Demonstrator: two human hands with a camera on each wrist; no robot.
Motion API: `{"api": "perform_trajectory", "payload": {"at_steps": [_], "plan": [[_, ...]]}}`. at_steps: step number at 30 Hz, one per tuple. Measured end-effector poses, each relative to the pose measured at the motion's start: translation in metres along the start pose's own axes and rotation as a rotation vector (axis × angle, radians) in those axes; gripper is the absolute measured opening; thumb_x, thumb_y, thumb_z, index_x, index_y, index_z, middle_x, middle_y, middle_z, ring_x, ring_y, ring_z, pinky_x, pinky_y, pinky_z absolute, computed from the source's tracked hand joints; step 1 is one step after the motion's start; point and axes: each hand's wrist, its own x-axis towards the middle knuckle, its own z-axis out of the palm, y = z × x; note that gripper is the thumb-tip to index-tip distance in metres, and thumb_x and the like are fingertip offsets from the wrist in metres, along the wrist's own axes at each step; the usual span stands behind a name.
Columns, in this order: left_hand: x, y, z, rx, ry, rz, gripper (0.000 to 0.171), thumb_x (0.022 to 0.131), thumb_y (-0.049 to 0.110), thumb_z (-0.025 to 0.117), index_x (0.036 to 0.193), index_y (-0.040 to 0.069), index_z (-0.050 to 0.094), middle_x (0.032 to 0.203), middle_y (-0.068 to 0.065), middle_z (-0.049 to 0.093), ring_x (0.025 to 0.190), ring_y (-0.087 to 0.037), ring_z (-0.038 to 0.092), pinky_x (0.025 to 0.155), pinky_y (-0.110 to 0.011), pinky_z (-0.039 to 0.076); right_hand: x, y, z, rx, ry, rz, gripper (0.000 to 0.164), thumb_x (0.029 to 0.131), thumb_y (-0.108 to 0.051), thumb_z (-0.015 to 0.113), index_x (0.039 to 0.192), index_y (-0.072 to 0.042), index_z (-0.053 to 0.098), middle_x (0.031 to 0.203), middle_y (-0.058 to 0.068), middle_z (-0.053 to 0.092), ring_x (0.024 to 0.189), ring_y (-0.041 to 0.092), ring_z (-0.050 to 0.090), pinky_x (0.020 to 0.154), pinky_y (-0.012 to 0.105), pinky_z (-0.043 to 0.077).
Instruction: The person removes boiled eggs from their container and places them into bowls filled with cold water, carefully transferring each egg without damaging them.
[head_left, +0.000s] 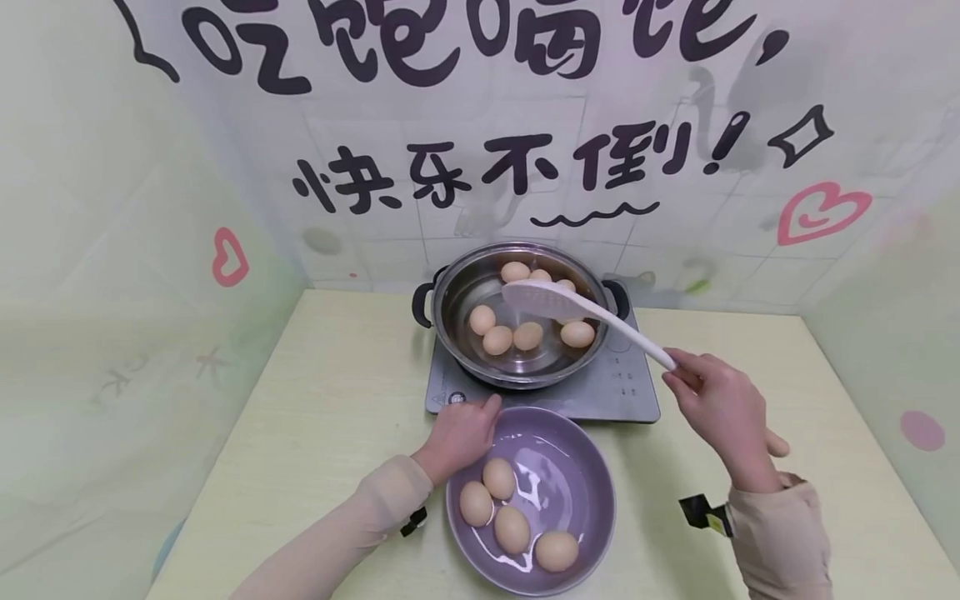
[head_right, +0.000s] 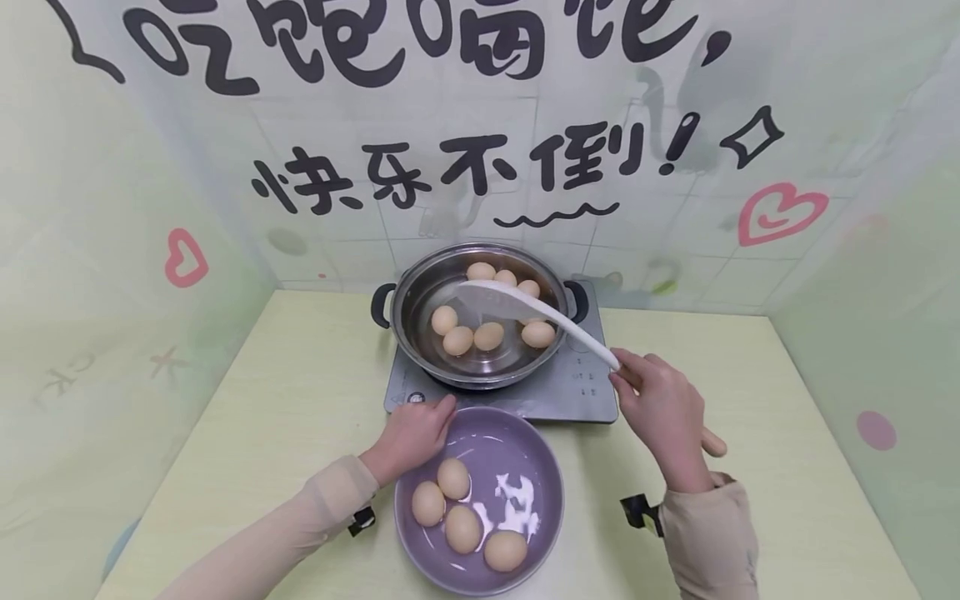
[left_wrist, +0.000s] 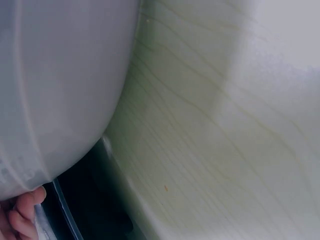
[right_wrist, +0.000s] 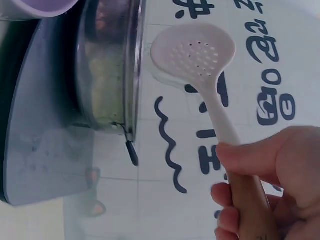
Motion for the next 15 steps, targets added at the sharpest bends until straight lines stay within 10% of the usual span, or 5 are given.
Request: {"api": "perform_trajectory", "payload": {"at_steps": [15], "plan": [[0.000, -0.001, 0.002, 0.005, 0.014, 0.008, 0.017, 0.081, 0.017, 0.061, 0.076, 0.011, 0.045, 0.046, 0.003, 0.044, 0.037, -0.018, 0.047, 0.034, -0.029, 0.031, 0.003, 0.001, 0.021, -0.084, 0.006, 0.003, 0.024, 0.073, -0.007, 0.070, 0.096, -0.011, 0.071, 0.063, 0.001, 0.053, 0.044, 0.015, 0.043, 0.036, 0.031, 0.024]]}}
